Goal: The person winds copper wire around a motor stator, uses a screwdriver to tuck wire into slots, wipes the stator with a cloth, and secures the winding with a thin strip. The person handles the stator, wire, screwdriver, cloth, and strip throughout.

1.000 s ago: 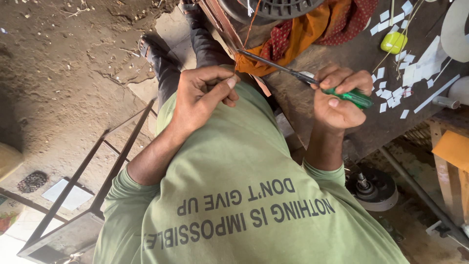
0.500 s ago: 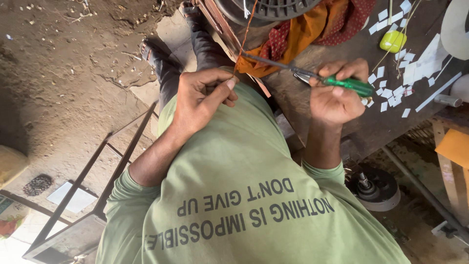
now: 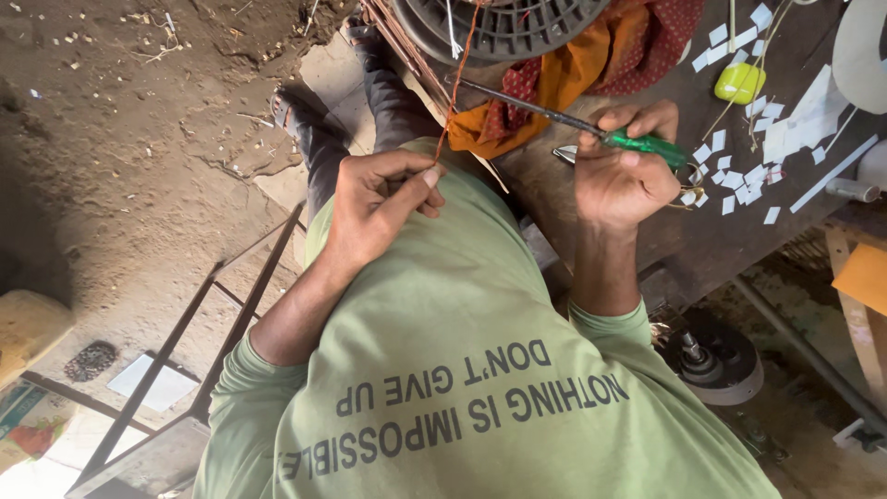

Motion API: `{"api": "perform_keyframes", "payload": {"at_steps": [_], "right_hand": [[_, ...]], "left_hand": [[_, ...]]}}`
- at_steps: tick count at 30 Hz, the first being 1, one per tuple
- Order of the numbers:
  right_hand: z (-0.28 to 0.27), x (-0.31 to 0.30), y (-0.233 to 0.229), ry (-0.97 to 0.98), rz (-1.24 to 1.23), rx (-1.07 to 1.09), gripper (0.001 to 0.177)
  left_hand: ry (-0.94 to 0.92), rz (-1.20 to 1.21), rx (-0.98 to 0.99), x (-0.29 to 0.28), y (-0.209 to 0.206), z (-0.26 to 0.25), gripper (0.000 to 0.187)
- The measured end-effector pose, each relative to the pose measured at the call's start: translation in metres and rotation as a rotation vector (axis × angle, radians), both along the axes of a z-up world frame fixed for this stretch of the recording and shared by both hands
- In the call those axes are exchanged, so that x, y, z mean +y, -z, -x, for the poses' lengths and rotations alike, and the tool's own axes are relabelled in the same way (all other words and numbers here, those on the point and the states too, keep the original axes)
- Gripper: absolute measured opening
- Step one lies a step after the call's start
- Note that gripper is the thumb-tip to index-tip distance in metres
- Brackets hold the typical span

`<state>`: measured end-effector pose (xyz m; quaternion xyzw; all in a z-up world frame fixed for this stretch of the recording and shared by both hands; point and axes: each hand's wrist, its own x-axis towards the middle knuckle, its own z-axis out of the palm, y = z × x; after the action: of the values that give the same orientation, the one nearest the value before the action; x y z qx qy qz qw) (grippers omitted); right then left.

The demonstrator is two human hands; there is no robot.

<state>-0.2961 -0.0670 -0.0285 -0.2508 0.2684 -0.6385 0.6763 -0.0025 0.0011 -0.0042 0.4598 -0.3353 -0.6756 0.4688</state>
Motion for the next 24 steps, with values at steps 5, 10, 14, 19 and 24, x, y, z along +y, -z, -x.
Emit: {"api": "perform_keyframes", "payload": {"at_steps": [5, 10, 14, 19, 24], "right_hand": [[0.01, -0.002, 0.005, -0.049, 0.071, 0.067, 0.019], [0.039, -0.012, 0.004, 0.082, 0.15, 0.053, 0.017], [0.066, -0.015, -0.006, 0.156, 0.184, 0.056, 0.017], [0.087, -0.021, -0.014, 0.24, 0.215, 0.086, 0.017], [0.092, -0.025, -0.022, 0.307, 0.214, 0.129, 0.019]], "left_hand": [[0.037, 0.008, 0.008, 0.002, 0.004, -0.004, 0.016], [0.164, 0.253, -0.204, -0.01, 0.025, -0.021, 0.037], [0.205, 0.089, -0.006, -0.049, 0.053, -0.033, 0.06], [0.052, -0.082, 0.576, -0.094, 0.066, -0.001, 0.069], [-0.116, -0.075, 0.582, -0.14, 0.054, 0.01, 0.046]]}}
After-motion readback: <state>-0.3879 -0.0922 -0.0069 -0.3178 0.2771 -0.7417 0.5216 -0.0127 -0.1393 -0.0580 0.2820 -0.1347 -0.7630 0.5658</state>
